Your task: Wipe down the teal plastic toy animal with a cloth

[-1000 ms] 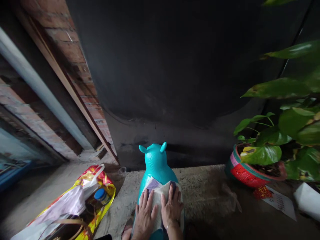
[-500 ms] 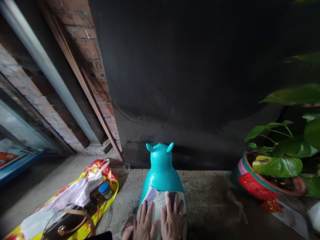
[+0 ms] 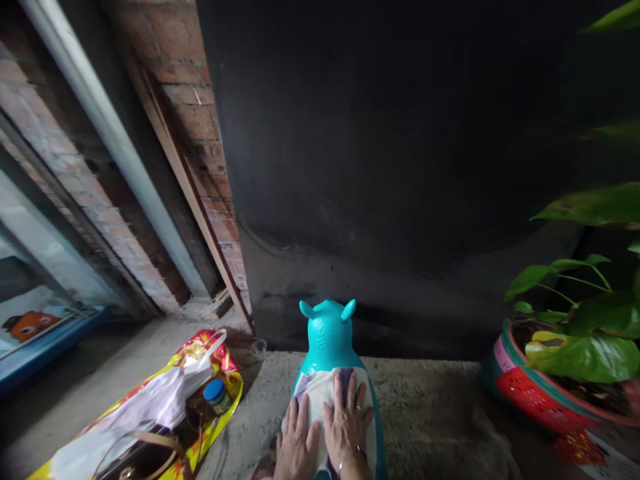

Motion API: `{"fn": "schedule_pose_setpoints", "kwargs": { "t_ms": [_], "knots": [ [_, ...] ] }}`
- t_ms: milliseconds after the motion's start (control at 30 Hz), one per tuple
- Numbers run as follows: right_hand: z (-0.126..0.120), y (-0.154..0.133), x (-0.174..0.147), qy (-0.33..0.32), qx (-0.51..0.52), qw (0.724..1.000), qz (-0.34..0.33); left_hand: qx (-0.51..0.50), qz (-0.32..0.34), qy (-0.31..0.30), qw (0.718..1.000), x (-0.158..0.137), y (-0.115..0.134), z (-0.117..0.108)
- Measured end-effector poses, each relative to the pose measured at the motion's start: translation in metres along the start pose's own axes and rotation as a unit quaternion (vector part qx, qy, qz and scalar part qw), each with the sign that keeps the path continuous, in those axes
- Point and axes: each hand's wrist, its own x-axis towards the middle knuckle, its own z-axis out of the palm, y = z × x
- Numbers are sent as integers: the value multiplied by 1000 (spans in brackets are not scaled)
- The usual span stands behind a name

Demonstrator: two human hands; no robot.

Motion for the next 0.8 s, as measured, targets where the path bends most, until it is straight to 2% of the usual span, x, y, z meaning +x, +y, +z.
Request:
{"fn": "schedule_pose_setpoints", "kwargs": {
  "t_ms": [167, 233, 300, 367, 533, 633, 800],
  "knots": [
    [55, 40, -55, 83, 12, 989, -118, 0, 37, 70, 997, -37, -25, 37],
    [63, 51, -62, 92, 17, 984, -150, 2, 29, 89, 996, -48, -30, 50],
    [56, 51, -56, 72, 26, 980, -184, -1, 21, 91, 996, -53, -31, 57],
    [36, 42, -40, 36, 38, 975, -217, -4, 20, 90, 996, -51, -31, 60],
    [-16, -2, 5, -42, 69, 953, -292, -28, -24, 63, 997, -33, -36, 63],
    [-27, -27, 25, -63, 77, 943, -318, -74, -57, 34, 995, -17, -42, 59],
    [-35, -48, 37, -79, 82, 939, -326, -137, -51, 19, 989, -3, -50, 49]
  ]
}}
